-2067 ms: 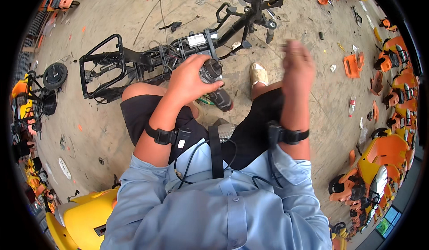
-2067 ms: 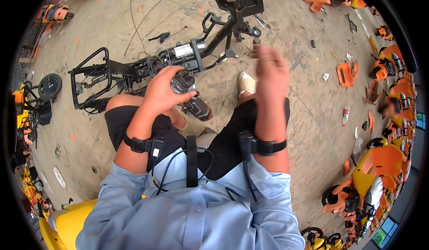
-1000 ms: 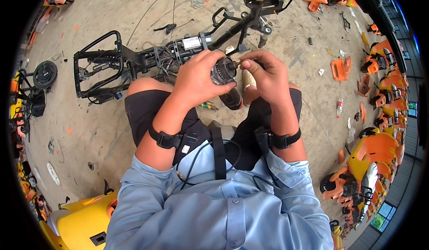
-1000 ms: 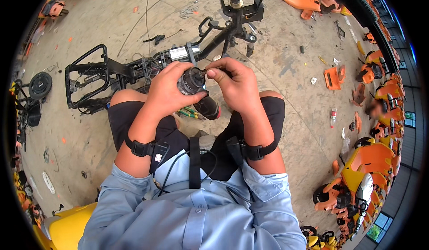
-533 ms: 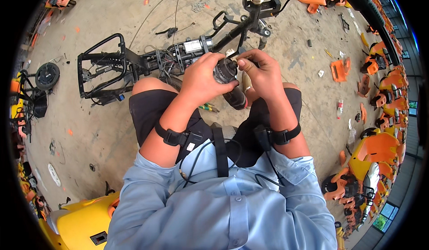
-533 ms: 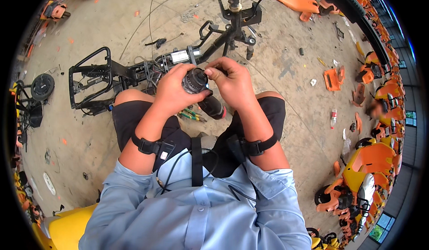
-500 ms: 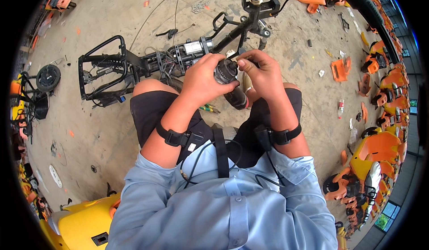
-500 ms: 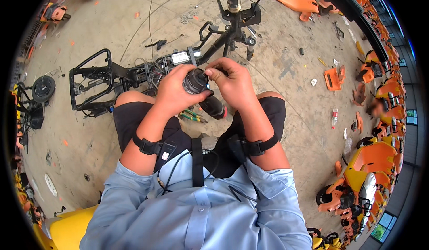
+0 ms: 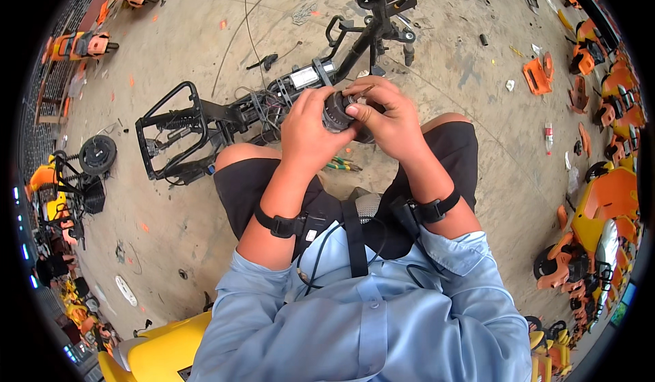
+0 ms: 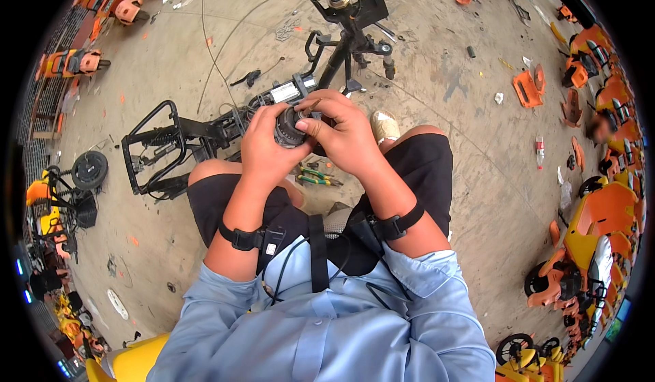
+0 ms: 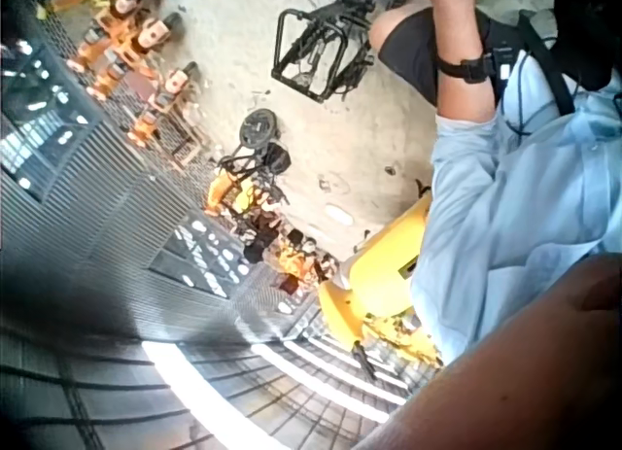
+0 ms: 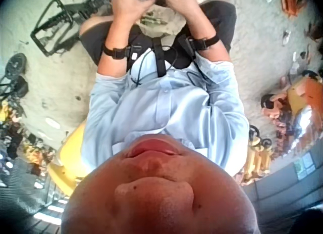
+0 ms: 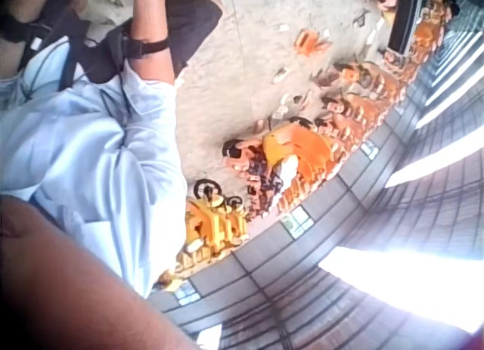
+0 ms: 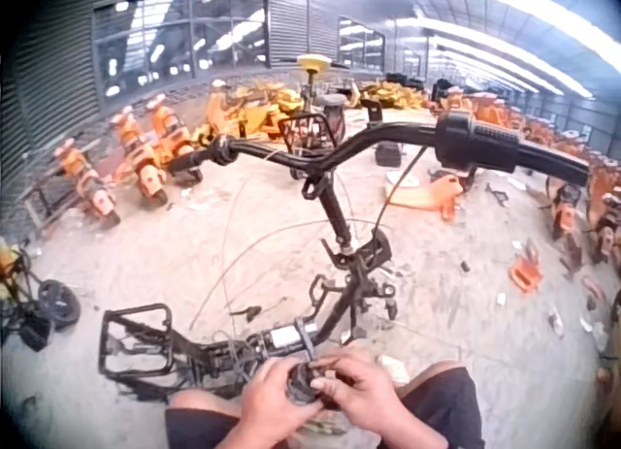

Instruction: The person attaches a handle and a light fixture to a scooter frame using a power drill and hand-tightens components.

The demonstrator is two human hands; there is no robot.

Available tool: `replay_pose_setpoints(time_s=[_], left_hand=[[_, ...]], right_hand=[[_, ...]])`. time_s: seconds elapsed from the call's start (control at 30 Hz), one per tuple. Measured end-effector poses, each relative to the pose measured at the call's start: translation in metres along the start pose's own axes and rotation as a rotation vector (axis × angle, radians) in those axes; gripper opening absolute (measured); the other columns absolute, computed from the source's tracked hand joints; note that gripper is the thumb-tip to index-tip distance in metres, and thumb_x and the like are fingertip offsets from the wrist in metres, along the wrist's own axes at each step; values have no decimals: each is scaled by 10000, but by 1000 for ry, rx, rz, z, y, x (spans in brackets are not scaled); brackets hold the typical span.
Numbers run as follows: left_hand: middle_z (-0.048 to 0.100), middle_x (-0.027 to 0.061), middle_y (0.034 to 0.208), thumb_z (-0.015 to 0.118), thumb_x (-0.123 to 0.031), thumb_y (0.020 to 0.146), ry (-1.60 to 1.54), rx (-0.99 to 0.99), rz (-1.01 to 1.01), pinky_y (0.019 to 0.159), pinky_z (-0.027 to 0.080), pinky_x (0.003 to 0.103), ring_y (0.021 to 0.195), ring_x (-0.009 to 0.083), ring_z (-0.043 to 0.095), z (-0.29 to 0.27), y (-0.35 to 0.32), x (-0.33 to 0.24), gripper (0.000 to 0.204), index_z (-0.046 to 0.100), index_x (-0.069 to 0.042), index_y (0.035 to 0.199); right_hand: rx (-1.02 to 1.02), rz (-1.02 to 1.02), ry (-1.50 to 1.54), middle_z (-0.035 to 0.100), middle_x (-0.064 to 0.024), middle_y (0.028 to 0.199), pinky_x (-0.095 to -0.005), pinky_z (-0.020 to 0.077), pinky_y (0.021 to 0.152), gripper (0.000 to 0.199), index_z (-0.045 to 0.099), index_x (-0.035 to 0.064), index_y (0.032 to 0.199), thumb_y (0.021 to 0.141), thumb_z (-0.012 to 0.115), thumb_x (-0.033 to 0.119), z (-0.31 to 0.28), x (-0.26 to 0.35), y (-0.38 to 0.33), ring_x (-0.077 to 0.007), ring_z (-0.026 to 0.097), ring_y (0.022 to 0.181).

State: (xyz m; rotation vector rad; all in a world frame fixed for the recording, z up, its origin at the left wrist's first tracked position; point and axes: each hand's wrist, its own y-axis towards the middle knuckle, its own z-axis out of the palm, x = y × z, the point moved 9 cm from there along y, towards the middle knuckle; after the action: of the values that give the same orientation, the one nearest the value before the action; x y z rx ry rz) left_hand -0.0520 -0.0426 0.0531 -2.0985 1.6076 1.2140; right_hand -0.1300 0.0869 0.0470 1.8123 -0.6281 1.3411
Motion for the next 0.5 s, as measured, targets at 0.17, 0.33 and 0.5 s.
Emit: replay_pose_setpoints(time_s=[0.17, 0.33, 0.5], left_hand=[[668, 124, 1096, 916, -241, 632, 3, 21, -3, 847, 560, 402, 1008, 323, 682, 2, -1, -7, 629, 652, -61, 1174], [670, 130, 1104, 915, -224, 638, -37, -1, 7, 856, 558, 400, 1017, 325, 681, 5, 0, -4, 631, 652, -52, 1186], [670, 138, 1109, 917, -218, 639, -18, 10, -28, 862, 558, 398, 1024, 326, 682, 6, 2, -2, 642, 652, -39, 1197]], right_hand=[[-104, 68, 73, 675, -98, 1105, -323, 513, 827, 174, 712, -8, 1045, 876, 734, 27, -5, 7, -3, -186, 636, 974], [-132, 180, 77, 698, -87, 1013, -306, 526, 827, 158, 701, -26, 1059, 902, 703, -6, -2, 1, -7, -168, 650, 936], [-290, 300, 400, 702, -110, 1019, -248, 531, 837, 305, 622, -25, 1212, 915, 683, -54, 5, -15, -13, -113, 651, 921]])
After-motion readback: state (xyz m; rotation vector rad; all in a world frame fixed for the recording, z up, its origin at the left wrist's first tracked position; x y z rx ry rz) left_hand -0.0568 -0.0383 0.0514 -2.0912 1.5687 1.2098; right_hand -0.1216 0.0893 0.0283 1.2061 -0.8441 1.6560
